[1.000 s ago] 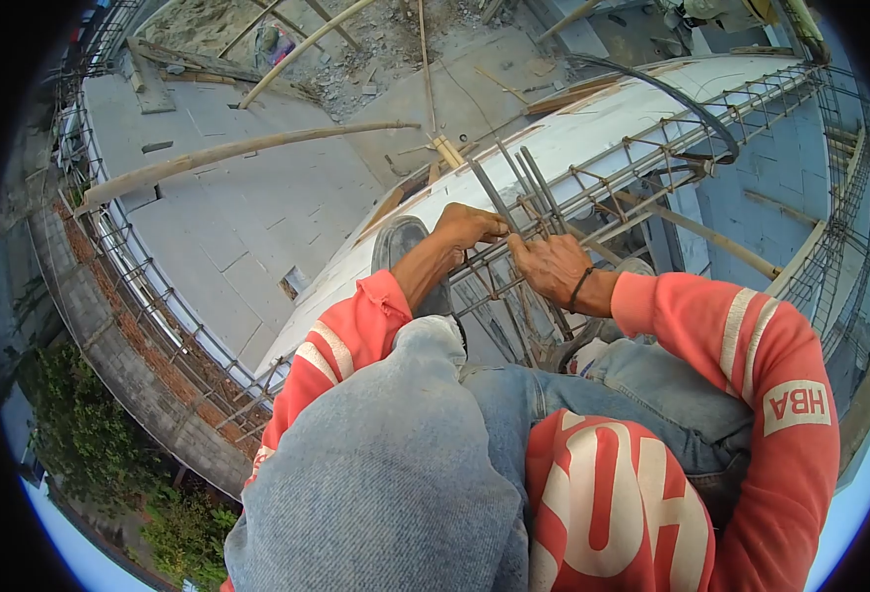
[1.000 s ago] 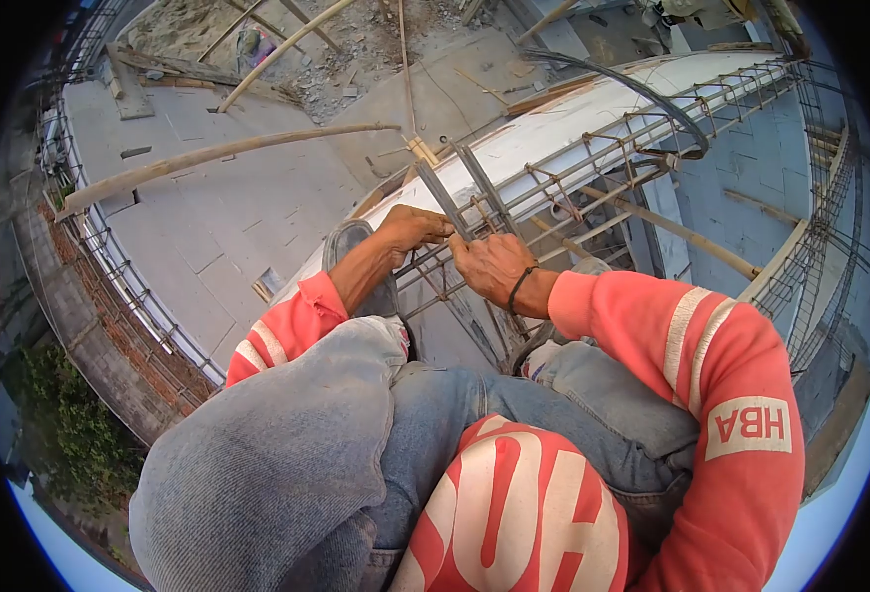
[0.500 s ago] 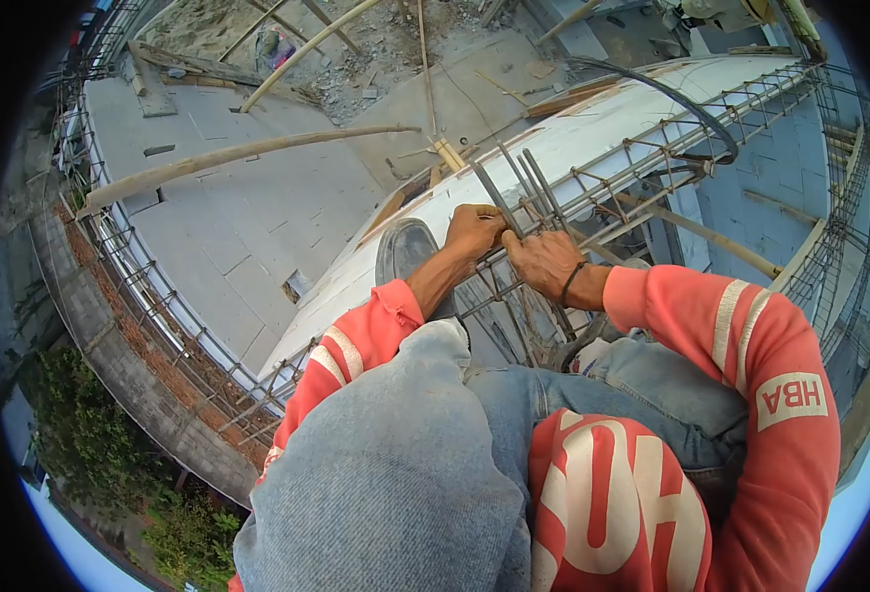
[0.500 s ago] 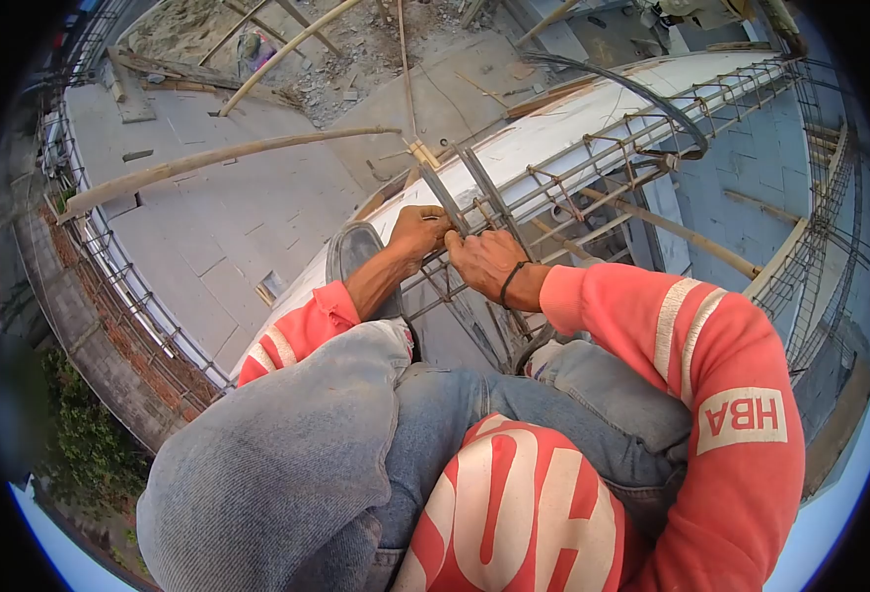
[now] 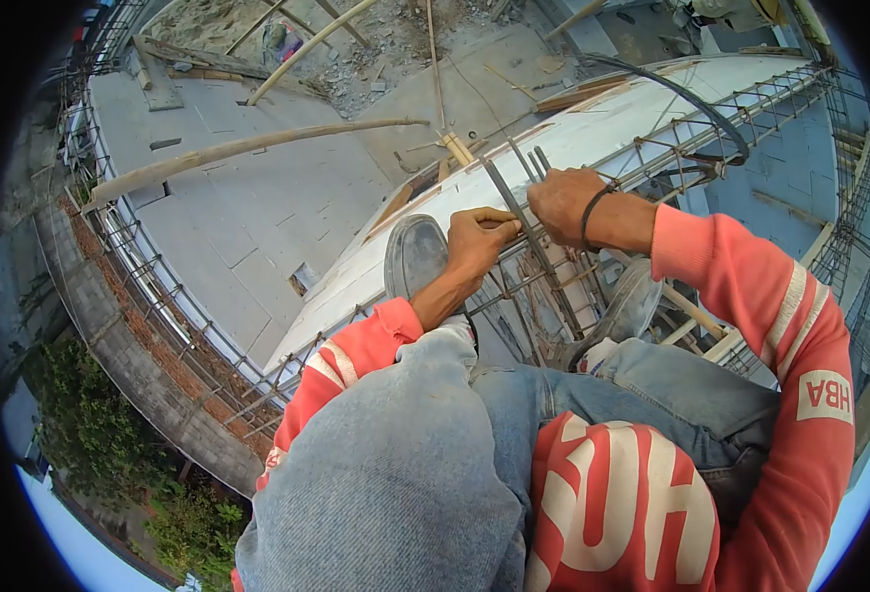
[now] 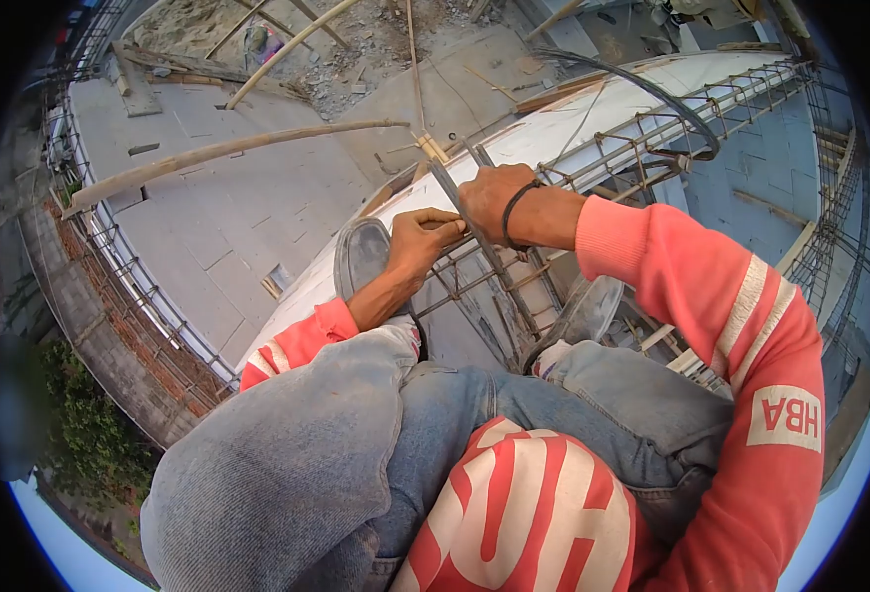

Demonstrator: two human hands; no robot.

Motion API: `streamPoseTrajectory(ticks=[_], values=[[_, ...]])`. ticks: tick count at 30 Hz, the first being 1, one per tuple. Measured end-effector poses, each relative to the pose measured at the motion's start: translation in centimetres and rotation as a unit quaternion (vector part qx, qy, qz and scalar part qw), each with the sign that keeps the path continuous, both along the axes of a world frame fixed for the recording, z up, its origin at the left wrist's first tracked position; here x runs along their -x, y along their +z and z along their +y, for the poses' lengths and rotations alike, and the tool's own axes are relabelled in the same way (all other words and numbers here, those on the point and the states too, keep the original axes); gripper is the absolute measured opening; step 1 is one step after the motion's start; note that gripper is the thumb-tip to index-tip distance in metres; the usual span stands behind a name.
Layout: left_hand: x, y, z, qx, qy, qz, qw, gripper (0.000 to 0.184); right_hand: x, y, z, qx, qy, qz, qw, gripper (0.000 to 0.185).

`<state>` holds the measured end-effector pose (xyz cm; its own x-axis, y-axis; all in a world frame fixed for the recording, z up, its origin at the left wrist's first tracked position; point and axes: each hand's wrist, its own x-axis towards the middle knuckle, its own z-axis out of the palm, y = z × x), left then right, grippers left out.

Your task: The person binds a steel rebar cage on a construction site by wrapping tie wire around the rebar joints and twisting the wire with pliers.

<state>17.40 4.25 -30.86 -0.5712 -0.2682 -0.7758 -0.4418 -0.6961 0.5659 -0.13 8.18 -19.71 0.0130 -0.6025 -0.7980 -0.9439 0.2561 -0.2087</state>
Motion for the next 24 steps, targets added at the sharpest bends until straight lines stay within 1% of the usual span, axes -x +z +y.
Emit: streamPoseTrajectory(ticks=[1,2,3,4,6,7,9,10,12,14,16,17,19,20,22,23,24], values=[[0.0,0.5,0.0,0.073,-0.052,-0.003,0.996,0.017,0.4,0.0,-0.3,0.001,-0.001,0.001,1.0,0.014],[-0.1,0.9,-0.1,0.147,-0.104,-0.008,0.984,0.017,0.7,-0.1,-0.8,0.077,0.054,-0.001,0.996,0.014],[-0.1,1.1,-0.1,0.149,-0.105,-0.01,0.983,0.017,0.9,-0.1,-1.4,0.153,0.109,-0.004,0.982,0.015],[-0.1,1.3,0.0,0.154,-0.103,-0.005,0.983,0.016,1.2,-0.3,-2.2,0.155,0.109,-0.005,0.982,0.015],[-0.3,1.4,0.1,0.158,-0.102,0.0,0.982,0.016,1.6,-0.8,-4.2,0.282,0.228,-0.045,0.931,0.014],[-0.4,1.2,0.3,0.144,-0.088,0.018,0.985,0.015,2.0,-1.4,-5.6,0.282,0.227,-0.045,0.931,0.014],[-0.7,0.8,0.5,0.133,-0.075,0.037,0.988,0.014,2.6,-2.6,-8.8,0.363,0.284,-0.08,0.884,0.014],[-0.7,0.6,0.5,0.13,-0.073,0.041,0.988,0.013,2.5,-3.3,-9.9,0.364,0.284,-0.078,0.884,0.014],[-0.7,0.6,0.3,0.129,-0.074,0.049,0.988,0.013,2.1,-5.0,-11.5,0.268,0.329,-0.092,0.901,0.016],[-0.6,0.9,0.2,0.104,-0.064,0.007,0.993,0.013,2.1,-7.9,-11.8,0.276,0.312,-0.1,0.903,0.015],[-0.9,0.4,0.2,0.103,-0.05,0.018,0.993,0.014,2.6,-10.0,-12.3,0.201,0.269,-0.121,0.934,0.008],[-0.8,0.6,0.2,0.116,-0.058,0.013,0.992,0.013,3.3,-10.5,-12.4,0.197,0.271,-0.123,0.934,0.008],[-0.7,1.1,0.2,0.124,-0.064,0.01,0.99,0.012,4.7,-10.5,-12.5,0.076,0.19,-0.119,0.972,0.008],[-0.7,1.3,0.1,0.133,-0.076,0.005,0.988,0.011,5.4,-10.6,-12.3,0.072,0.191,-0.119,0.972,0.008],[-0.8,1.1,0.1,0.139,-0.086,0.0,0.986,0.01,6.8,-11.1,-11.4,0.018,0.218,-0.081,0.972,0.007],[-0.9,0.9,0.1,0.145,-0.083,0.021,0.986,0.011,7.0,-11.1,-10.5,0.015,0.22,-0.084,0.972,0.007],[-1.1,0.6,0.2,0.15,-0.078,0.041,0.985,0.012,6.9,-10.1,-9.6,0.051,0.214,-0.045,0.975,0.006]])
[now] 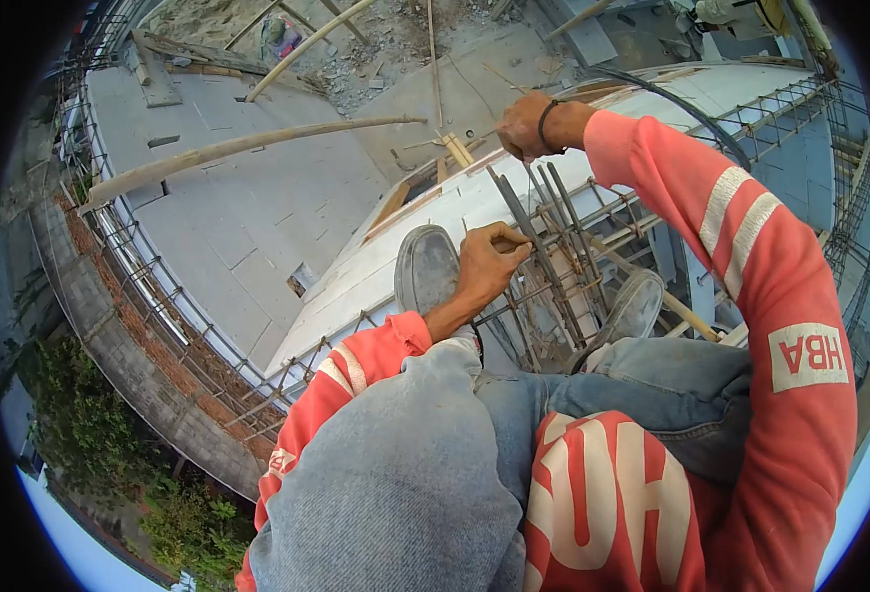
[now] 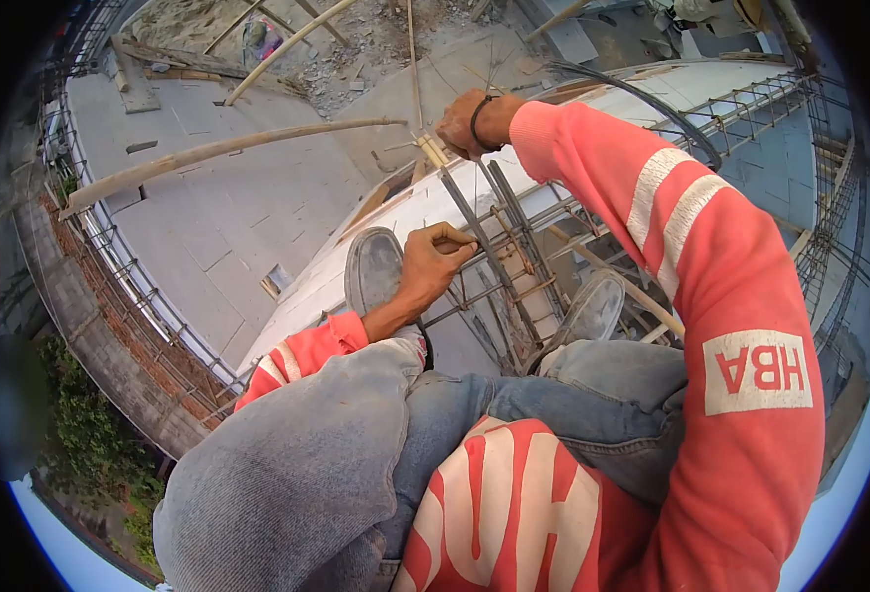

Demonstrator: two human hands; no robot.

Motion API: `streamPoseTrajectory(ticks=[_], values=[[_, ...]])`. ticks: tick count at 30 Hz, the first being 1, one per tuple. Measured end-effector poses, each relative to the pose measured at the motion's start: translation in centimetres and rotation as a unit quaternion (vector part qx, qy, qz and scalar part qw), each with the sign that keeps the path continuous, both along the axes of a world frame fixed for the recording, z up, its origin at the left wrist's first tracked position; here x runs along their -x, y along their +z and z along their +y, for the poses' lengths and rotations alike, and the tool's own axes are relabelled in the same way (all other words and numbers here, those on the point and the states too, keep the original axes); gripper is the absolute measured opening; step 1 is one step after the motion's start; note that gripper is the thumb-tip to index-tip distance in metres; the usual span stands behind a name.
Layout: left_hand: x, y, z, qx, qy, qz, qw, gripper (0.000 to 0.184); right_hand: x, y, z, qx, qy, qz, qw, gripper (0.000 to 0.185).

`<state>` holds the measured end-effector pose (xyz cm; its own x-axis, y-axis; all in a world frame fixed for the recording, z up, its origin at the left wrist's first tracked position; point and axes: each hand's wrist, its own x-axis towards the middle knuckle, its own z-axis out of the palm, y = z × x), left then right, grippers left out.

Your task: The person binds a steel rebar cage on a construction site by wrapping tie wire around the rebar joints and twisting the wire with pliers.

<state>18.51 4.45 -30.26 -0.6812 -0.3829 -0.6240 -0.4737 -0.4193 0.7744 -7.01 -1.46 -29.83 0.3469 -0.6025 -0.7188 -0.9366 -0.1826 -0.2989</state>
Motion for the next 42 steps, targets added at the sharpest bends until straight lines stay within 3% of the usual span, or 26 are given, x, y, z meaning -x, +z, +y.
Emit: streamPoseTrajectory(ticks=[3,4,7,12,18,20,26,28,30,33,37,42], values=[[0.0,-0.7,0.4,0.074,0.029,0.087,0.993,0.012,0.3,1.9,3.0,0.095,-0.009,0.031,0.995,0.006],[0.1,-0.8,0.4,0.073,0.03,0.088,0.993,0.012,0.3,2.9,3.7,0.151,-0.013,0.036,0.988,0.008],[0.2,-1.1,0.1,0.01,0.001,0.05,0.999,0.013,-0.8,6.0,6.2,0.176,-0.026,0.053,0.983,0.014],[0.4,0.1,-0.2,-0.003,-0.008,0.011,1.0,0.009,-2.0,3.9,7.1,0.265,-0.096,0.025,0.959,0.017],[0.6,0.0,0.3,0.001,0.009,0.006,1.0,0.012,-0.1,-0.4,1.6,0.226,-0.056,-0.04,0.972,0.019],[0.6,0.2,0.1,0.001,-0.005,0.0,1.0,0.012,-1.4,-0.3,-1.9,0.045,0.016,0.004,0.999,0.029],[0.3,0.1,-0.2,-0.004,-0.019,0.002,1.0,0.013,-3.8,1.7,-5.0,0.043,0.076,-0.049,0.995,0.027],[0.1,-0.1,-0.1,-0.007,-0.018,-0.003,1.0,0.013,-4.9,2.7,-4.7,0.091,0.115,-0.069,0.987,0.026],[0.0,-0.4,-0.2,-0.01,-0.027,0.001,1.0,0.014,-6.0,3.9,-3.6,0.218,0.127,-0.034,0.967,0.014],[-0.1,-0.5,-0.2,-0.01,-0.026,0.023,0.999,0.013,-5.1,7.3,-0.4,0.311,0.111,-0.086,0.94,0.017],[-0.2,-1.3,-0.1,0.022,-0.029,0.052,0.998,0.012,-1.4,11.9,5.8,0.309,0.024,-0.066,0.948,0.012],[0.2,-0.3,-0.4,0.03,-0.055,0.055,0.997,0.01,-0.3,12.6,11.2,0.072,-0.129,0.083,0.986,0.008]])
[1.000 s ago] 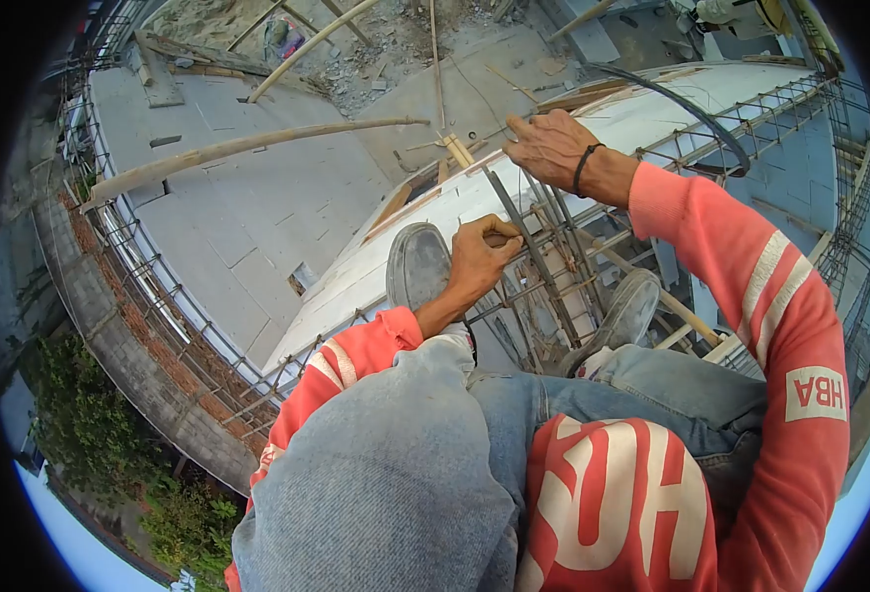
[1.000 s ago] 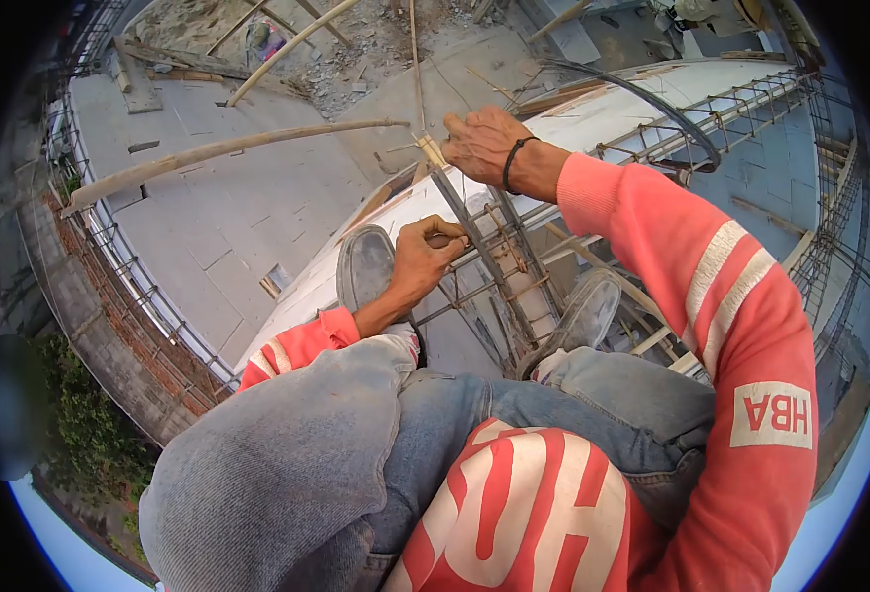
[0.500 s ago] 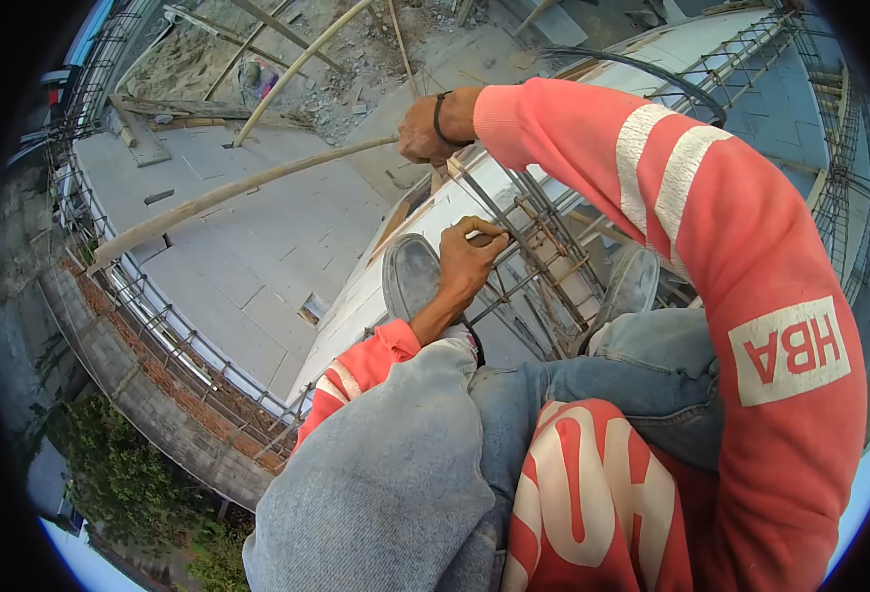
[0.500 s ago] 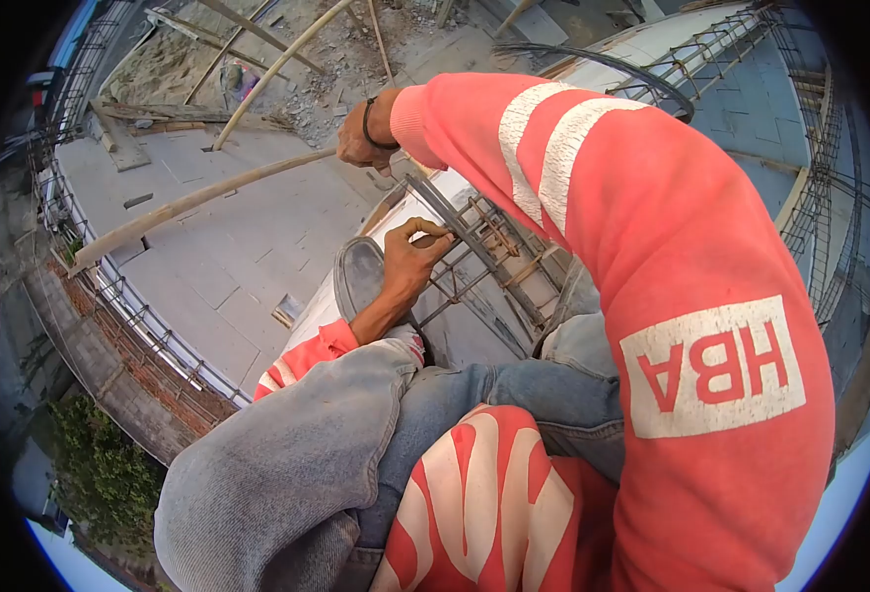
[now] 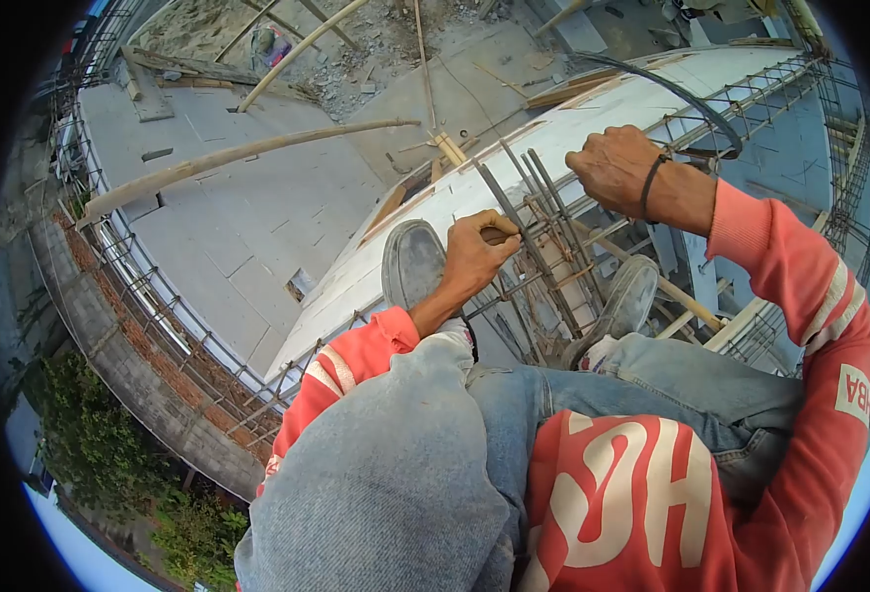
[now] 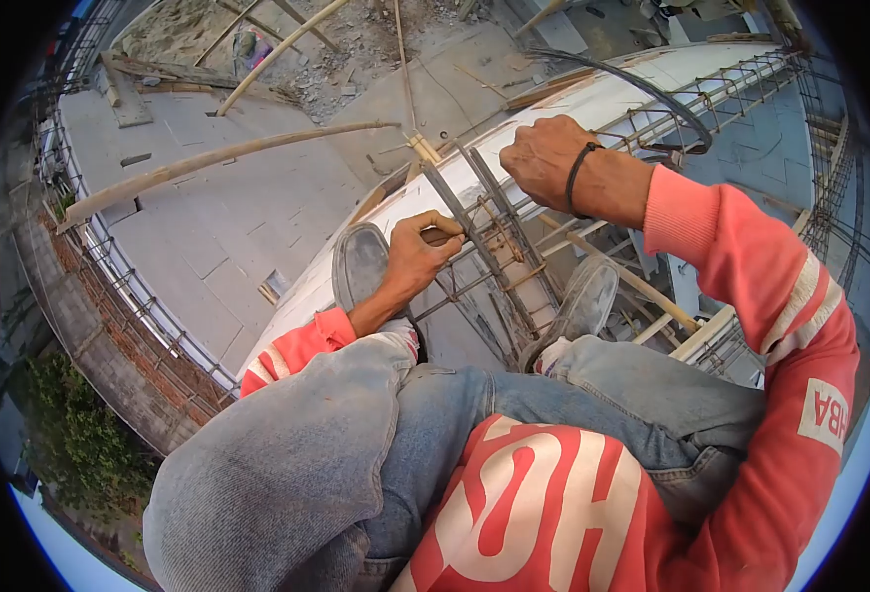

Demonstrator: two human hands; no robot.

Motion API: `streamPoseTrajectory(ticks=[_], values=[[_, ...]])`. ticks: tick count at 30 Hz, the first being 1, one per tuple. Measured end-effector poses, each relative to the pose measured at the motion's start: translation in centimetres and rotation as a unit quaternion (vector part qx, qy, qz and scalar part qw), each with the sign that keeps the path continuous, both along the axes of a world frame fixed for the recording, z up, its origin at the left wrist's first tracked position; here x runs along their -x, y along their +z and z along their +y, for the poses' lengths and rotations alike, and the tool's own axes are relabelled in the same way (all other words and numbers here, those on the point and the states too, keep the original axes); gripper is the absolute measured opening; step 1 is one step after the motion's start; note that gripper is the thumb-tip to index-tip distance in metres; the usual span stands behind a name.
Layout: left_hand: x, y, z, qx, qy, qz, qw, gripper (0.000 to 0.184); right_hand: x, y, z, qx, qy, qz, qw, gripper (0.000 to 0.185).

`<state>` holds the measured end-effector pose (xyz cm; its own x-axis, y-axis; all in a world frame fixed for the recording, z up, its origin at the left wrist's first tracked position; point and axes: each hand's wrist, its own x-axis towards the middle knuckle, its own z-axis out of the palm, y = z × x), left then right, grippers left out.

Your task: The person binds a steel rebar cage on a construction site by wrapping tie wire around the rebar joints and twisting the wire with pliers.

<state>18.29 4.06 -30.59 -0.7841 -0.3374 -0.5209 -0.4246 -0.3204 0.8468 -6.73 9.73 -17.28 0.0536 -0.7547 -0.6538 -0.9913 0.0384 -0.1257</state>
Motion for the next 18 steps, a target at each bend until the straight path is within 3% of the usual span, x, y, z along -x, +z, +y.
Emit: streamPoseTrajectory(ticks=[1,6,8,12,18], values=[[0.1,0.2,-0.1,0.002,-0.002,0.0,1.0,0.01,-0.5,-0.6,0.6,0.011,-0.056,-0.04,0.998,0.015],[0.1,0.6,0.1,0.023,-0.001,0.001,1.0,0.013,-3.7,-4.9,1.5,0.097,-0.123,-0.206,0.966,0.025],[0.0,0.6,0.2,0.017,0.0,-0.001,1.0,0.012,-3.8,-5.6,1.2,0.096,-0.135,-0.155,0.974,0.019],[-0.2,-0.7,0.4,0.045,-0.002,0.015,0.999,0.012,-5.3,-8.3,1.2,0.216,0.015,-0.099,0.971,0.016],[-0.2,-1.3,0.9,-0.033,0.028,0.049,0.998,0.01,-7.2,-10.3,0.0,0.18,0.012,-0.017,0.984,0.019]])
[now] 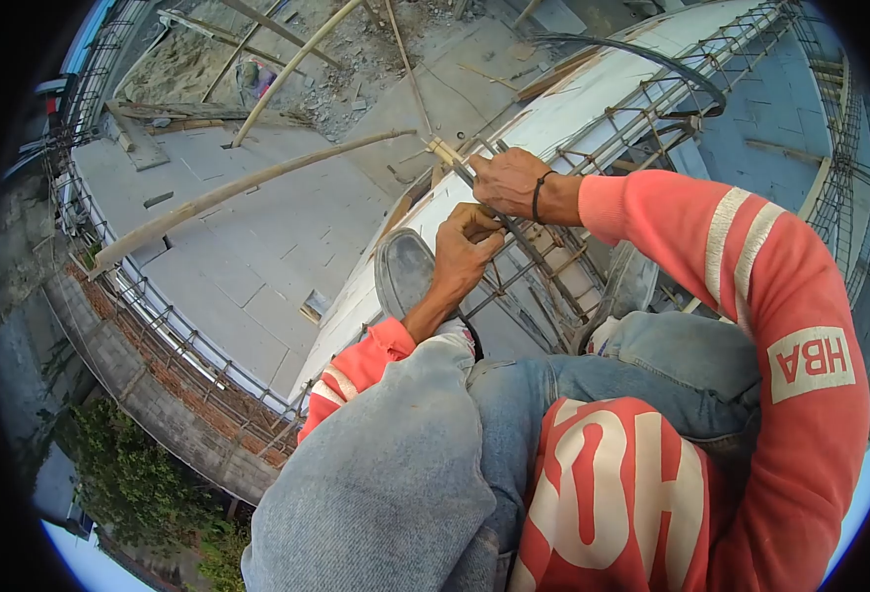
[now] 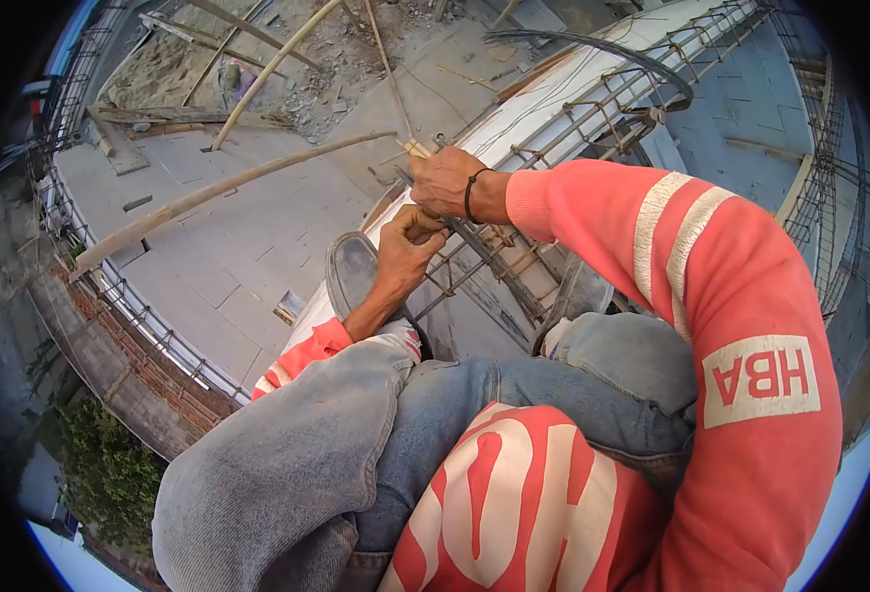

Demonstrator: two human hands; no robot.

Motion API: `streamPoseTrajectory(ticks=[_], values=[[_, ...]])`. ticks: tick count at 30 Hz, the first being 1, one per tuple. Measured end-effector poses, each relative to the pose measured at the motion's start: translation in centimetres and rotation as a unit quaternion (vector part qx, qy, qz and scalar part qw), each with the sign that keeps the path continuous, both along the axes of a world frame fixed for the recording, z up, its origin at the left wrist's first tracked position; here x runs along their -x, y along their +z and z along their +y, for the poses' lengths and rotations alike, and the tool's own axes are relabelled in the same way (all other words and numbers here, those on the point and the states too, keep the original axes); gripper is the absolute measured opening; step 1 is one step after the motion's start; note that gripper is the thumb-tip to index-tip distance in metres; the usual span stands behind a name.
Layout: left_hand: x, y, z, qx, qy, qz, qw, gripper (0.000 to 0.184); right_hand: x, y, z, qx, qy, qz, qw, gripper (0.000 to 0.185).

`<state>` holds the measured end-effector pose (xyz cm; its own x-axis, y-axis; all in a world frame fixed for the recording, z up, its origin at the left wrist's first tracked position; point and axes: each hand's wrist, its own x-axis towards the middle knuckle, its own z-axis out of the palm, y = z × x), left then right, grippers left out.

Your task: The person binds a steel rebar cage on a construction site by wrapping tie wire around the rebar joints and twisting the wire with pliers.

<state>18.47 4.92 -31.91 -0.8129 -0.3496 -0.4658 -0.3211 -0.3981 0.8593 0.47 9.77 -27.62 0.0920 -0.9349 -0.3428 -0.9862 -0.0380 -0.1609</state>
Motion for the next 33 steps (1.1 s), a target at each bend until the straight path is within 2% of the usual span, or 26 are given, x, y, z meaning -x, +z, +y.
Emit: streamPoseTrajectory(ticks=[3,6,10,12,14,15,16,18,19,20,22,26,28,31,33], values=[[0.1,0.1,-0.1,0.036,-0.008,-0.002,0.999,0.011,0.3,0.0,-0.6,-0.024,0.013,-0.023,0.999,0.021],[0.2,-0.8,-0.7,0.008,-0.052,-0.027,0.998,0.012,0.4,-0.6,-0.4,-0.021,0.019,-0.029,0.999,0.02],[0.2,-0.9,-0.7,-0.025,-0.047,-0.022,0.998,0.011,0.3,-1.2,-0.2,0.021,-0.008,-0.033,0.999,0.016],[0.4,-1.1,-0.4,-0.016,0.002,0.022,1.0,0.011,0.8,-0.3,-1.4,0.035,-0.021,-0.043,0.998,0.015],[0.5,-0.4,-0.7,-0.018,-0.001,-0.005,1.0,0.011,1.5,2.4,-4.0,-0.207,-0.054,-0.093,0.972,0.014],[0.4,-0.2,-0.8,-0.02,-0.008,-0.031,0.999,0.012,2.0,1.5,-4.6,-0.234,-0.031,-0.098,0.967,0.012],[0.2,-0.5,-0.7,-0.018,-0.008,-0.031,0.999,0.012,1.7,0.9,-4.2,-0.233,-0.031,-0.098,0.967,0.012],[0.2,-0.8,-0.6,0.004,-0.015,-0.029,0.999,0.013,1.1,0.5,-3.3,-0.097,-0.018,-0.027,0.995,0.014],[0.2,-0.7,-0.6,0.004,-0.017,-0.029,0.999,0.013,0.8,0.4,-3.4,-0.136,0.025,-0.016,0.99,0.014],[0.1,-0.6,-0.6,-0.006,-0.013,-0.019,1.0,0.014,0.9,0.4,-3.3,-0.135,0.023,-0.017,0.99,0.014],[0.0,0.2,-0.6,-0.019,-0.01,-0.013,1.0,0.015,0.8,0.2,-2.7,-0.069,0.021,-0.019,0.997,0.014],[0.3,0.4,-0.6,0.003,-0.008,0.015,1.0,0.013,0.3,-1.7,-1.4,-0.055,0.02,0.03,0.998,0.015],[0.4,0.3,-0.7,-0.004,-0.007,0.03,1.0,0.012,0.3,-2.3,-1.0,0.005,0.013,0.055,0.998,0.015],[0.8,1.2,-1.3,-0.018,-0.07,-0.026,0.997,0.009,0.7,-2.4,-1.3,-0.043,0.022,0.034,0.998,0.015],[1.3,2.2,-1.6,0.111,-0.141,-0.056,0.982,0.009,0.4,-2.0,-1.2,-0.027,0.013,0.048,0.998,0.013]])
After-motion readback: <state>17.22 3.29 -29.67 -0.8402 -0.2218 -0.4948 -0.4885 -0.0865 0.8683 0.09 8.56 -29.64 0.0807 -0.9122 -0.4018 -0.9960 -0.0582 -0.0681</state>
